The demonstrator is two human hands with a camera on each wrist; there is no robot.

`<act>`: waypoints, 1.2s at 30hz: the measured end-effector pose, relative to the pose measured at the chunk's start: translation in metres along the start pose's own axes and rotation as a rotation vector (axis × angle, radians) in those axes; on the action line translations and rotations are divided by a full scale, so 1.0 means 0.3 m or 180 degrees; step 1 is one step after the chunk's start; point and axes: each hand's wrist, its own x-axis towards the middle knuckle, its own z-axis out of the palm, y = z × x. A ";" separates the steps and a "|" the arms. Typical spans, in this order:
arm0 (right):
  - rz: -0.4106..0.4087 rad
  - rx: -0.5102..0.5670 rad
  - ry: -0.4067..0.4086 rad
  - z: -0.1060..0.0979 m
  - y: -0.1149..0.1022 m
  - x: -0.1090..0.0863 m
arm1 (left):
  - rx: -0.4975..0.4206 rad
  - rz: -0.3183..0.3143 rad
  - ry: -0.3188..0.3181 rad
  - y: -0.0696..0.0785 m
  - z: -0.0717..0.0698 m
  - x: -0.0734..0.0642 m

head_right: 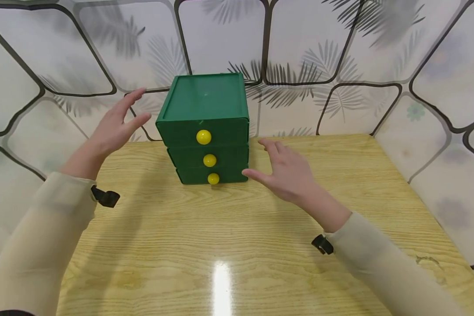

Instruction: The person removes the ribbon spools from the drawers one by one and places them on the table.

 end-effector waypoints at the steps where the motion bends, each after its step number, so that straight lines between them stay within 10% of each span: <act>1: 0.0034 0.0103 -0.0025 0.008 -0.007 0.007 | -0.0116 -0.0013 -0.0002 0.001 0.004 0.008; 15: 0.0420 0.1445 -0.0416 0.094 -0.129 0.097 | -0.1114 -0.0017 -0.0193 0.008 0.069 0.103; 36: 0.0570 0.2094 -0.0085 0.156 -0.233 0.224 | -0.1694 0.0097 -0.0307 -0.021 0.118 0.130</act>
